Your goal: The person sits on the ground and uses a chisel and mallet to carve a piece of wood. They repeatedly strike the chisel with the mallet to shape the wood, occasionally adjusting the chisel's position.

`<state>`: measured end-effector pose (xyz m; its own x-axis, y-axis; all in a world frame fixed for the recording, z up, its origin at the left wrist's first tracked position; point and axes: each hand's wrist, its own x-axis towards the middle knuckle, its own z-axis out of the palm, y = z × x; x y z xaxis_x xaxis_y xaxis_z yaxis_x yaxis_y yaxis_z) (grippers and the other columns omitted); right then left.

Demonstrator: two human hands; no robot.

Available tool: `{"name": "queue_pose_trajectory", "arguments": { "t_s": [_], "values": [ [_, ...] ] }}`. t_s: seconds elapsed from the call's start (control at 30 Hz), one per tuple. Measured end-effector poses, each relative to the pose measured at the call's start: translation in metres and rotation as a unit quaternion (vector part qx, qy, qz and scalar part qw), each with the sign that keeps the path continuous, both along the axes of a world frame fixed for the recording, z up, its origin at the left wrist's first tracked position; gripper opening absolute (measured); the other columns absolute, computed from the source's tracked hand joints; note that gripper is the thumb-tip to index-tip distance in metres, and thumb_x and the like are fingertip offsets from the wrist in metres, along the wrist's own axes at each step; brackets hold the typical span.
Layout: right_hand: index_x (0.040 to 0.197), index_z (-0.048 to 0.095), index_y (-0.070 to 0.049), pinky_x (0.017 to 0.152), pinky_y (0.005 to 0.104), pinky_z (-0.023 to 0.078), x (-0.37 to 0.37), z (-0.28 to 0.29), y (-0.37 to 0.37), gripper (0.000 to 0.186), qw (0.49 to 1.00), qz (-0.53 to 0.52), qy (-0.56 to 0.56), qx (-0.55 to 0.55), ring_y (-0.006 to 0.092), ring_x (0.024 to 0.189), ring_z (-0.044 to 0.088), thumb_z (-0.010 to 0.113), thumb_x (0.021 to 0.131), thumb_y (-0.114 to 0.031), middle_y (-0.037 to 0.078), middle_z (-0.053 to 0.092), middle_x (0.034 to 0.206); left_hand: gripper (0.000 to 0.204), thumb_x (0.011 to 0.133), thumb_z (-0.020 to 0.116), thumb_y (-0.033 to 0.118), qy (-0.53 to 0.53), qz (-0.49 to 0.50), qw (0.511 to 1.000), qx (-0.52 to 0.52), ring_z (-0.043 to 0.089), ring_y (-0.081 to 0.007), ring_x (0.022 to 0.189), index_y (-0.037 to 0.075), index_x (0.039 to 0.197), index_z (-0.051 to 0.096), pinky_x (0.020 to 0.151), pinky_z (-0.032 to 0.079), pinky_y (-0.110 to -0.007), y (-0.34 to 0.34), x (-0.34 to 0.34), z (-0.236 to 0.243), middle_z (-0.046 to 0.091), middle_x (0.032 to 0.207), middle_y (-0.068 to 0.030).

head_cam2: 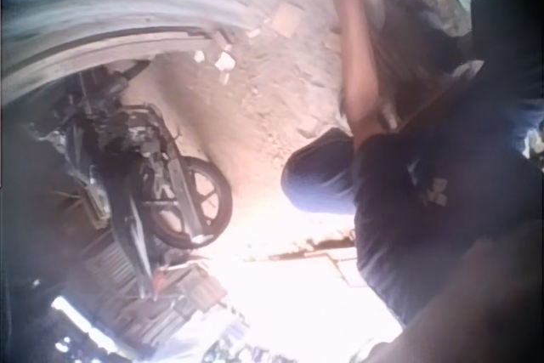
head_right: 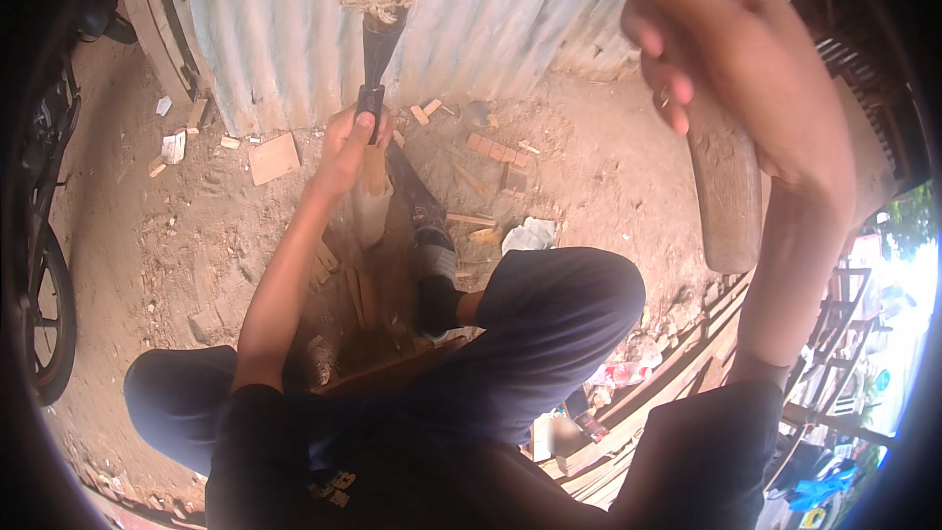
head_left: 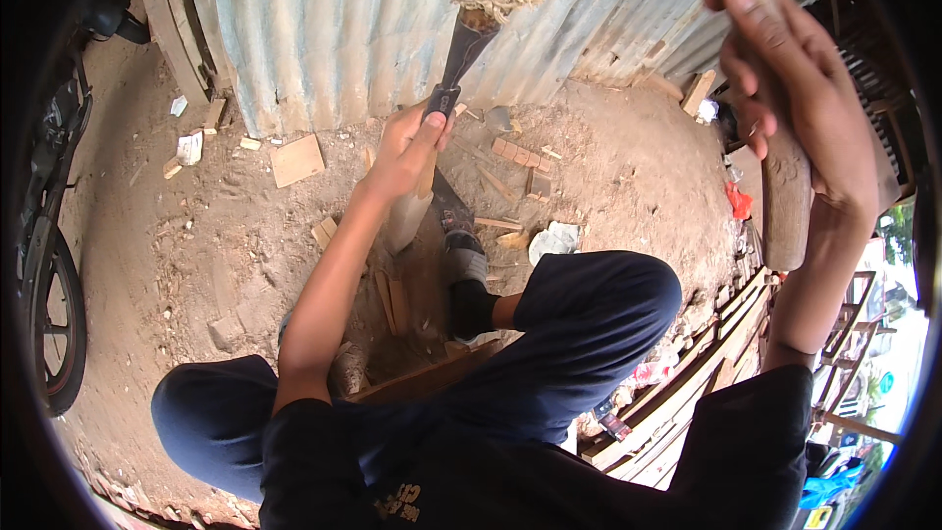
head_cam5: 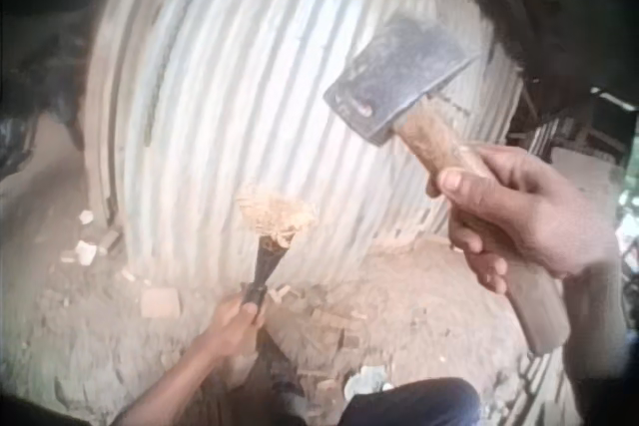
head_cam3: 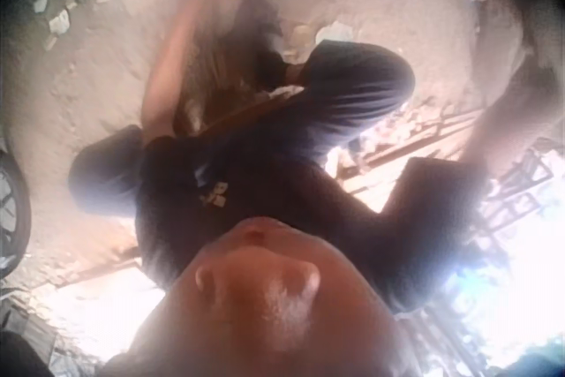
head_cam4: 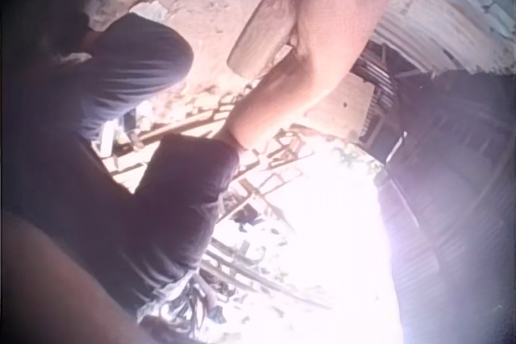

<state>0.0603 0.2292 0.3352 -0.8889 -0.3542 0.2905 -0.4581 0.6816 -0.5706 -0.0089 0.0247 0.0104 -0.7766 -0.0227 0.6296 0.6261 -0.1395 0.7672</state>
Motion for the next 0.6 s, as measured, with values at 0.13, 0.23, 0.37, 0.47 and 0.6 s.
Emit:
{"name": "queue_pose_trajectory", "arguments": {
  "t_s": [0.13, 0.23, 0.37, 0.47, 0.6],
  "values": [
    [0.107, 0.062, -0.001, 0.04, 0.0203, 0.042, -0.003, -0.003, 0.004, 0.042, 0.986, 0.042, -0.145, 0.068, 0.0043, 0.047, 0.049, 0.062, 0.097, -0.042, -0.001, 0.052, 0.067, 0.043, 0.107, 0.042, 0.043, -0.012, -0.015, 0.999, 0.027, 0.047, -0.0109, 0.068, 0.005, 0.089, 0.054, 0.065, 0.04, -0.028, -0.004, 0.001, -0.001, 0.048, 0.075, 0.0007],
    [0.111, 0.061, 0.001, 0.039, 0.0189, 0.042, -0.006, 0.001, -0.005, 0.044, 0.996, -0.011, -0.086, 0.03, 0.004, 0.047, 0.05, 0.06, 0.099, -0.041, 0.0, 0.051, 0.065, 0.043, 0.107, 0.042, 0.043, -0.013, -0.034, 0.999, 0.036, 0.047, -0.0112, 0.068, 0.006, 0.088, 0.053, 0.065, 0.04, -0.028, -0.006, -0.001, -0.002, 0.048, 0.075, 0.0004],
    [0.123, 0.054, 0.001, 0.036, 0.015, 0.039, -0.017, 0.008, -0.013, 0.04, 0.99, 0.069, 0.021, -0.119, 0.0014, 0.041, 0.041, 0.054, 0.103, -0.034, -0.003, 0.047, 0.068, 0.044, 0.107, 0.041, 0.044, -0.003, -0.026, 1.0, 0.01, 0.048, -0.0113, 0.067, 0.006, 0.086, 0.053, 0.064, 0.04, -0.028, 0.0, -0.003, -0.004, 0.048, 0.072, 0.0004],
    [0.109, 0.055, -0.003, 0.039, 0.0189, 0.039, -0.025, -0.002, -0.001, 0.032, 0.995, 0.095, 0.032, 0.027, 0.0026, 0.044, 0.043, 0.054, 0.103, -0.035, -0.002, 0.048, 0.067, 0.045, 0.107, 0.041, 0.044, -0.006, -0.028, 1.0, -0.003, 0.048, -0.0113, 0.067, 0.006, 0.085, 0.053, 0.063, 0.039, -0.029, 0.001, -0.004, -0.002, 0.049, 0.071, 0.0001],
    [0.086, 0.057, -0.004, 0.043, 0.0223, 0.042, -0.025, -0.01, 0.02, 0.036, 0.982, 0.039, -0.16, 0.094, 0.005, 0.048, 0.048, 0.055, 0.102, -0.037, -0.001, 0.049, 0.062, 0.046, 0.107, 0.042, 0.043, -0.02, -0.01, 1.0, 0.018, 0.048, -0.0115, 0.066, 0.006, 0.083, 0.053, 0.063, 0.039, -0.029, -0.001, -0.002, 0.002, 0.049, 0.07, -0.0005]
  ]
}}
